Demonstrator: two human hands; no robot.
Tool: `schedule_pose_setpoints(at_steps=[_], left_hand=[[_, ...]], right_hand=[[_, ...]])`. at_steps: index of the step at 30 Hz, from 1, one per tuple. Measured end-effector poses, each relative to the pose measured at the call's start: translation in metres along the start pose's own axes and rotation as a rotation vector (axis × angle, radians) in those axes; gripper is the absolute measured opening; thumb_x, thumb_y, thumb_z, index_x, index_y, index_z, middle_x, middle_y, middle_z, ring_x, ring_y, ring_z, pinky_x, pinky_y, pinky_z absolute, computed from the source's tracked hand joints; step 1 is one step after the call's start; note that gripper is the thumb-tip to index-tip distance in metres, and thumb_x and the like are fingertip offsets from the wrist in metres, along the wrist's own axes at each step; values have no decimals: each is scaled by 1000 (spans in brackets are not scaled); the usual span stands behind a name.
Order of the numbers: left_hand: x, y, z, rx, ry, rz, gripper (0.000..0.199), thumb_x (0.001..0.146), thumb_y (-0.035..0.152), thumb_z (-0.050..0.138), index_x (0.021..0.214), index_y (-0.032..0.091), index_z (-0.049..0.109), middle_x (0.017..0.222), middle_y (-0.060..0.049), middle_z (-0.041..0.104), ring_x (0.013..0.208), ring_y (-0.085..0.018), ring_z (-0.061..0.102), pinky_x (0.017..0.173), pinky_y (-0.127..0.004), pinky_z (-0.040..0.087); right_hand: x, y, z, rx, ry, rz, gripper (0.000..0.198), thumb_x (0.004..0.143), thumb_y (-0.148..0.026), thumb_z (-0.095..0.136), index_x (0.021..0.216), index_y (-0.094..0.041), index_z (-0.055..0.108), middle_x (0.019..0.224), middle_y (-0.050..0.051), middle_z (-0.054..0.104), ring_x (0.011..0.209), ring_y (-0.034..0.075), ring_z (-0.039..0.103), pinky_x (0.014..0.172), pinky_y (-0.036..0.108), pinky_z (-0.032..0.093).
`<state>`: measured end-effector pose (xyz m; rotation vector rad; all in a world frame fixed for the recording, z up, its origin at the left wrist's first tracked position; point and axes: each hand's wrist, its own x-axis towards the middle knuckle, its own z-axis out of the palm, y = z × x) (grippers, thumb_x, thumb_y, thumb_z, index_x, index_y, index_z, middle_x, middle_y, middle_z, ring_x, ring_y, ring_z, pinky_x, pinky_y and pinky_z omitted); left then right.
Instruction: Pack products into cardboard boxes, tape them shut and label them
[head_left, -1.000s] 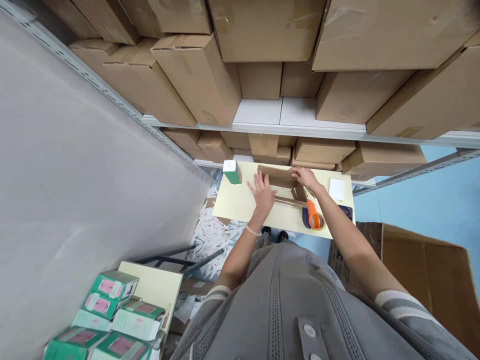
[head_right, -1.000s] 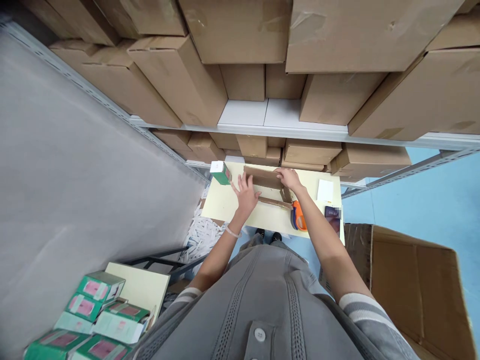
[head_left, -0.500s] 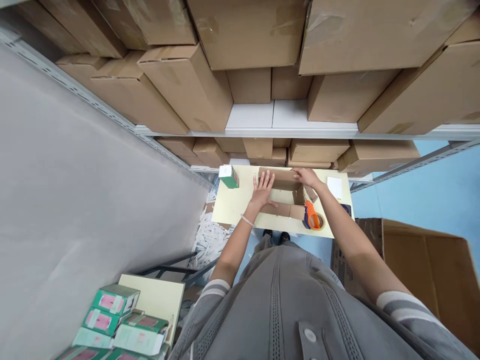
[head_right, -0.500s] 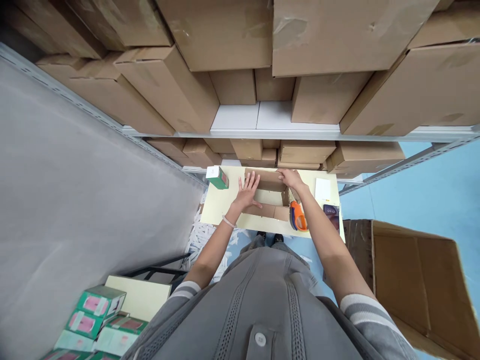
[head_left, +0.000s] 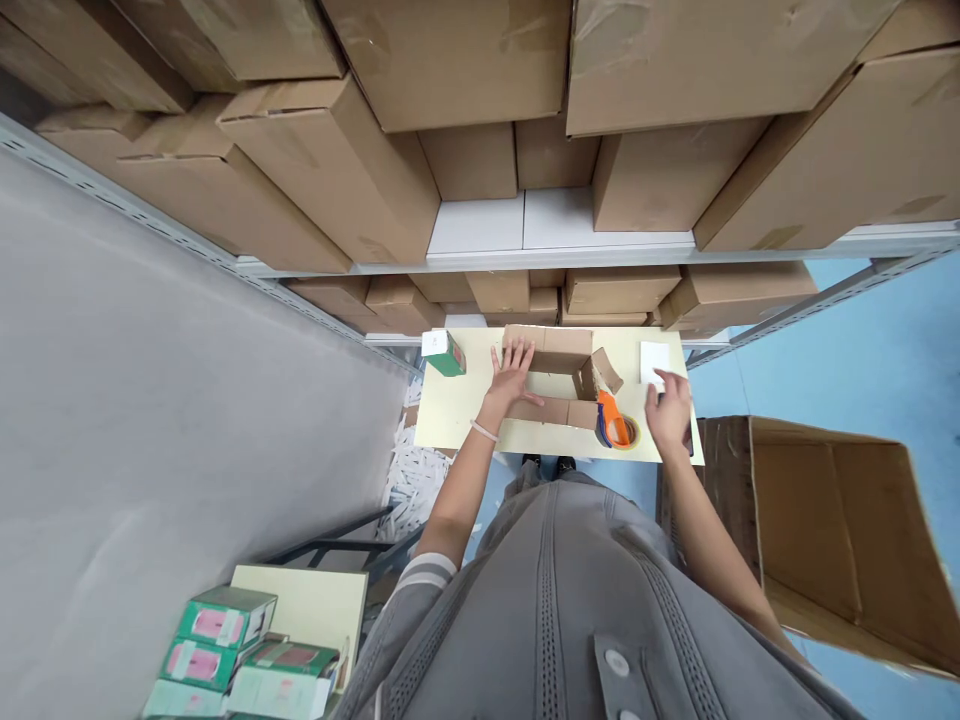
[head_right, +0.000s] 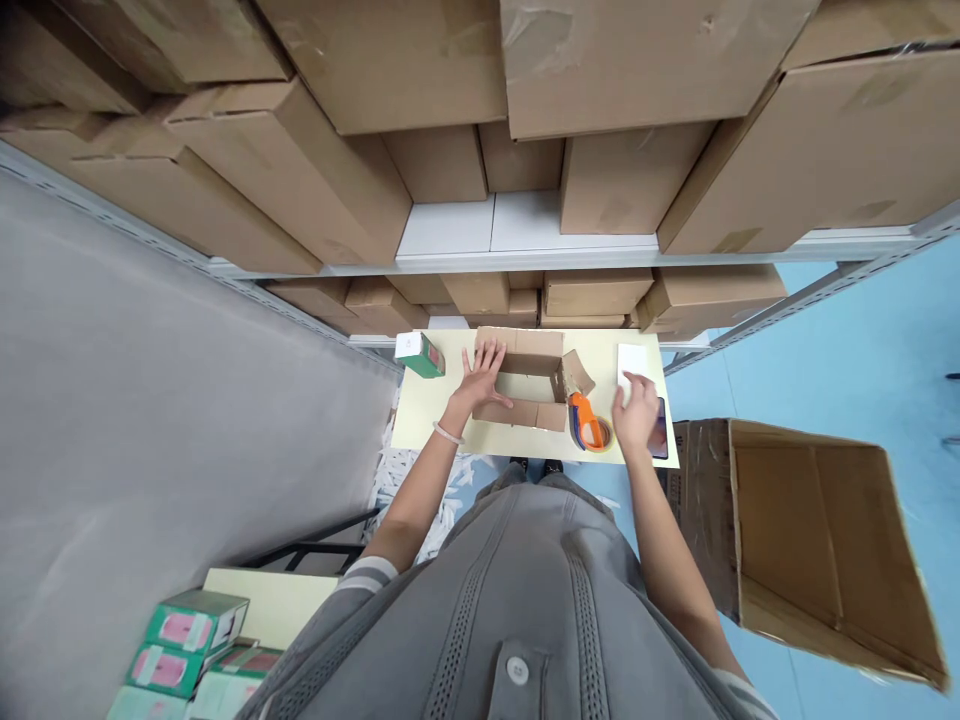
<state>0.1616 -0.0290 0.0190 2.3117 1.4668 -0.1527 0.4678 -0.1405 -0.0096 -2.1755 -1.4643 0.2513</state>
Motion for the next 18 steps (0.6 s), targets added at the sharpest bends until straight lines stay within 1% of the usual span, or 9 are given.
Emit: schedule_pose_setpoints(at_steps=[2,3,5,6,8,11,14,16,18], left_hand=[[0,1,0,9,-5,-11,144,52,61,86,160,18,0,166,-18,-4,152,-41,-11,113,-68,-16],[1,1,0,13,-6,-17,143,53,61,86,160,19,0,166,-17,-4,152,-41,-11,113,-68,-16],[2,2,-1,17,-5,-26,142,54,61,86,160,19,0,166,-16,-5,152,-41,-10,113,-68,-17],[2,2,-1,16,-4,-28,143,54,60,86,160,19,0,166,-16,-5,152,-41,-11,113,-68,-17],[2,3,0,13,-1,-29,143,53,59,86,160,20,-1,166,-16,-5,152,-41,-11,113,-68,-17],[2,3,-1,7,-2,-29,142,54,57,87,160,19,0,166,-16,-5,152,-41,-11,113,-67,-17],[0,4,-2,0,-10,-34,143,53,56,88,160,19,1,166,-17,-5,151,-41,-11,113,-68,-17],[-1,5,-2,0,-14,-32,143,52,55,88,160,19,1,166,-17,-4,151,-42,-11,113,-68,-17],[-1,5,-3,11,-17,-35,144,52,56,88,160,19,0,166,-17,-4,152,-41,-11,113,-68,-17]], right_hand=[[-27,50,0,-137,-40,243,51,92,-29,37,138,-18,55,131,22,52,125,36,49,103,54,38],[-39,72,2,-204,-89,320,51,92,-31,38,138,-20,56,133,23,51,126,38,49,103,56,38],[-61,105,10,-297,-221,364,49,90,-32,42,137,-28,58,138,21,49,133,38,44,105,58,36],[-68,115,15,-327,-271,362,49,90,-31,42,136,-31,58,141,19,48,137,37,40,106,59,34],[-74,127,25,-357,-342,364,49,90,-31,43,136,-32,58,148,19,43,143,36,32,107,60,31],[-60,132,37,-357,-401,386,53,90,-33,43,142,-30,53,154,19,37,147,37,26,109,61,29],[-30,137,43,-342,-432,403,57,91,-35,43,147,-28,48,157,19,32,148,36,23,112,59,26],[-11,142,43,-327,-438,412,58,91,-36,44,149,-27,45,157,19,30,148,37,23,113,57,25],[3,148,39,-310,-410,426,59,91,-37,44,150,-27,44,156,20,31,146,38,28,112,56,27]])
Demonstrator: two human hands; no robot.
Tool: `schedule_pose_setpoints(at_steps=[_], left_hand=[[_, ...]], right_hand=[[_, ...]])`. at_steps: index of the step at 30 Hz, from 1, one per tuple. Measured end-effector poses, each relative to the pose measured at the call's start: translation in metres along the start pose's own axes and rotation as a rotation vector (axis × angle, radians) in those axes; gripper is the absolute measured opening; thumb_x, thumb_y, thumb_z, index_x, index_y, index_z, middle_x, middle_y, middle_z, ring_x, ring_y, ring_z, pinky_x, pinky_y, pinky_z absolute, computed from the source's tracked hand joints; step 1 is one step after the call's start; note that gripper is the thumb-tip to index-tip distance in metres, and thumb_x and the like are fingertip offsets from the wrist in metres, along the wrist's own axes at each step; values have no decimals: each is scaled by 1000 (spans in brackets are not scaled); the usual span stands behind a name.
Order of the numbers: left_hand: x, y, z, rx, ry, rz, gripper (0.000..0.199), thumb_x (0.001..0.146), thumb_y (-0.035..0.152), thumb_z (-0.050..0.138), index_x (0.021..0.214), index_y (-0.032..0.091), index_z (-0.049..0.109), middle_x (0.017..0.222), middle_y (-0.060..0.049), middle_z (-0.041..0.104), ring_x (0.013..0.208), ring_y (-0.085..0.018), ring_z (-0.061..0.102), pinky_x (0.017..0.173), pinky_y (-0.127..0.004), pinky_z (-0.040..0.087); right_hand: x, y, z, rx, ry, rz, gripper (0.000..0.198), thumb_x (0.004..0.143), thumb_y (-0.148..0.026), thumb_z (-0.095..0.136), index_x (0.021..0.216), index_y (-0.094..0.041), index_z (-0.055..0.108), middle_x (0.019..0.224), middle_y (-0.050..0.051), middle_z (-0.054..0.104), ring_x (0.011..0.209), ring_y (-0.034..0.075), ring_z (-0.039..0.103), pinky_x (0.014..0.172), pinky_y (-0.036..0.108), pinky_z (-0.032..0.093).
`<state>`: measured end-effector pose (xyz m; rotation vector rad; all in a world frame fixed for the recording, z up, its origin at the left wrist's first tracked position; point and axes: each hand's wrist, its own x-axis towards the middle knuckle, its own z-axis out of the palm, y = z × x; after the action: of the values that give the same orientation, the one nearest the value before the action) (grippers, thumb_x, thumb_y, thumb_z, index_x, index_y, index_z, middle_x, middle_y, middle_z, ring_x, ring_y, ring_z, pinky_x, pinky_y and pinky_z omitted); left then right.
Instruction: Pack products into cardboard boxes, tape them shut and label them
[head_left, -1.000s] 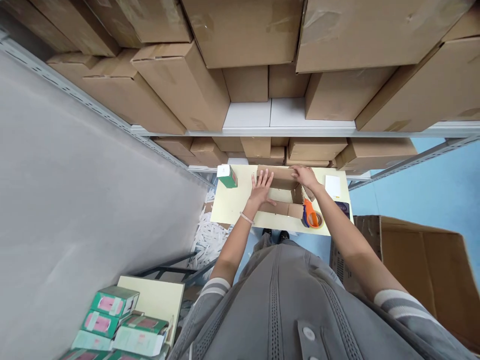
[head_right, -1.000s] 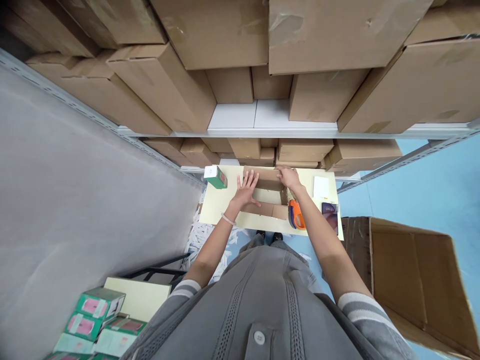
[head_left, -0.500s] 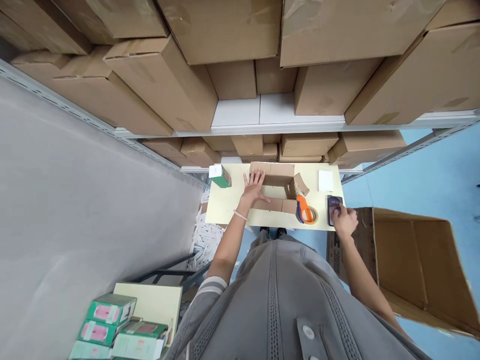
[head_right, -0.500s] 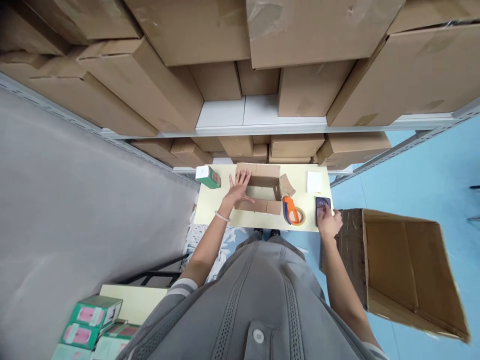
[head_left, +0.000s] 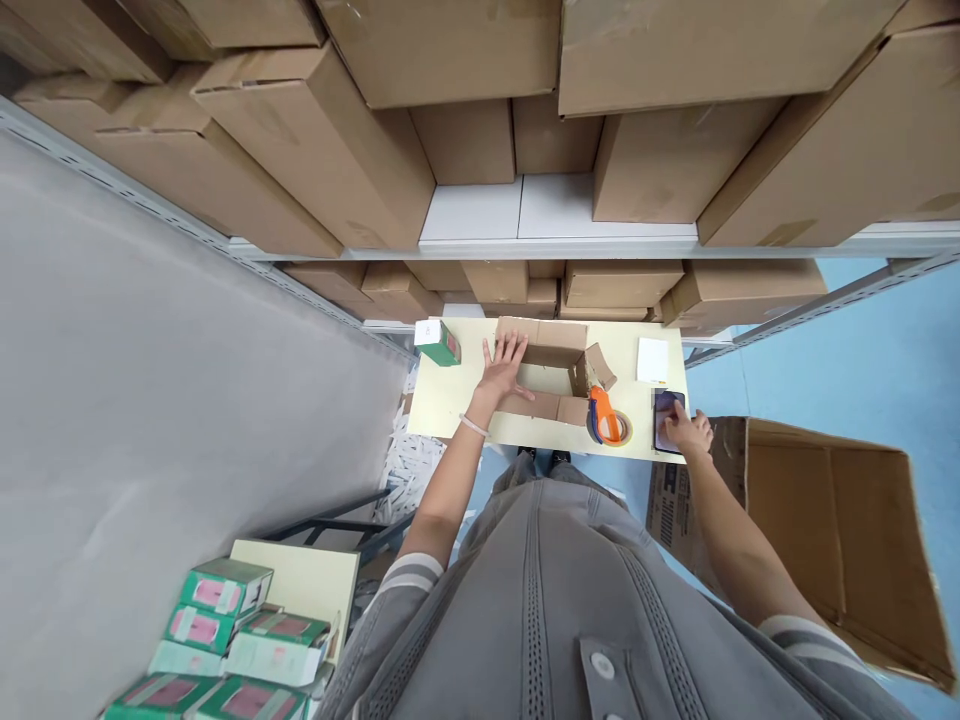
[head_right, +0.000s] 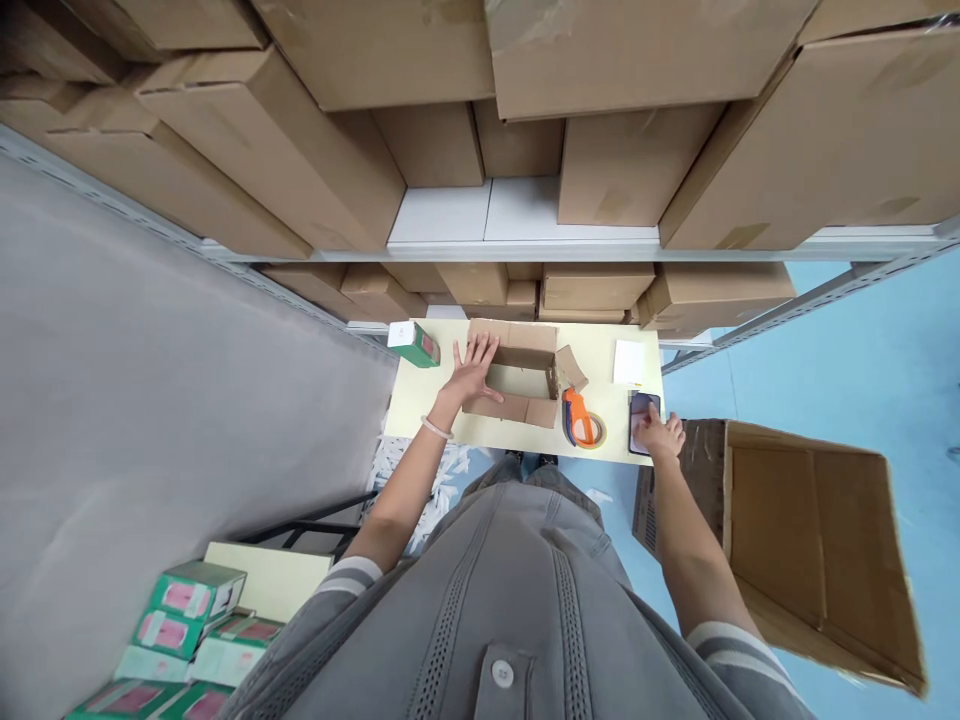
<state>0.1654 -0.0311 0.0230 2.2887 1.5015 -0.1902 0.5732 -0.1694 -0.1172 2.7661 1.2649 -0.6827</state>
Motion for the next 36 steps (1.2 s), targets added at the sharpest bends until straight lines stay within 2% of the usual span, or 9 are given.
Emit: schedule_pose_setpoints(at_steps=[3,7,17,20,23,26,29,31,36], left_hand=[[0,0,1,15,1,-6,143,53,56,88,160,19,0,166,-16,-5,152,-41,-11,113,-67,-19],[2,-1,4,23,4,-17,143,55,58,86,159,19,-3,166,-14,-7,151,-41,-16,112,-67,-20],[4,2,0,65,-43,-46,139,61,70,77,158,21,-10,166,-11,-12,150,-39,-18,112,-67,-20],[4,4,-3,59,-53,-56,140,60,68,79,158,21,-8,166,-12,-11,150,-40,-16,112,-67,-19],[3,6,-4,52,-50,-60,140,59,67,80,159,22,-8,166,-12,-11,151,-40,-16,112,-68,-19],[2,8,-3,46,-43,-67,139,60,67,80,159,22,-8,166,-12,-12,151,-40,-16,112,-68,-18],[2,9,-1,42,-37,-76,139,60,68,79,159,23,-8,166,-12,-12,151,-40,-15,112,-68,-18],[2,9,1,43,-34,-83,137,61,67,79,159,23,-8,166,-11,-12,151,-40,-15,112,-68,-18],[5,8,7,54,-29,-87,137,62,69,77,158,23,-9,166,-10,-13,151,-39,-16,112,-69,-17]], right_hand=[[7,8,-8,37,44,16,58,93,-36,42,150,-27,43,149,21,39,137,38,41,109,54,33],[-4,25,-10,44,32,6,57,95,-31,37,151,-21,42,138,23,49,126,36,53,103,51,40],[-41,46,9,59,52,-22,56,93,-22,41,148,-24,47,130,19,55,118,33,59,97,48,45],[-53,46,10,106,111,10,57,90,-20,42,147,-21,48,130,20,56,116,34,59,95,47,46],[-67,42,10,185,236,45,55,87,-19,42,141,-18,53,127,21,58,113,34,60,92,47,46],[-84,31,11,310,374,98,50,86,-21,42,132,-16,59,120,19,63,107,32,62,89,45,47],[-105,14,15,427,423,139,43,86,-26,42,119,-16,66,110,17,67,97,31,64,84,42,48],[-119,0,18,492,399,91,40,86,-31,41,111,-16,69,106,16,69,93,30,65,82,41,48],[-135,-46,16,603,205,-267,44,89,-45,41,109,-16,68,111,16,70,94,28,65,83,41,49]])
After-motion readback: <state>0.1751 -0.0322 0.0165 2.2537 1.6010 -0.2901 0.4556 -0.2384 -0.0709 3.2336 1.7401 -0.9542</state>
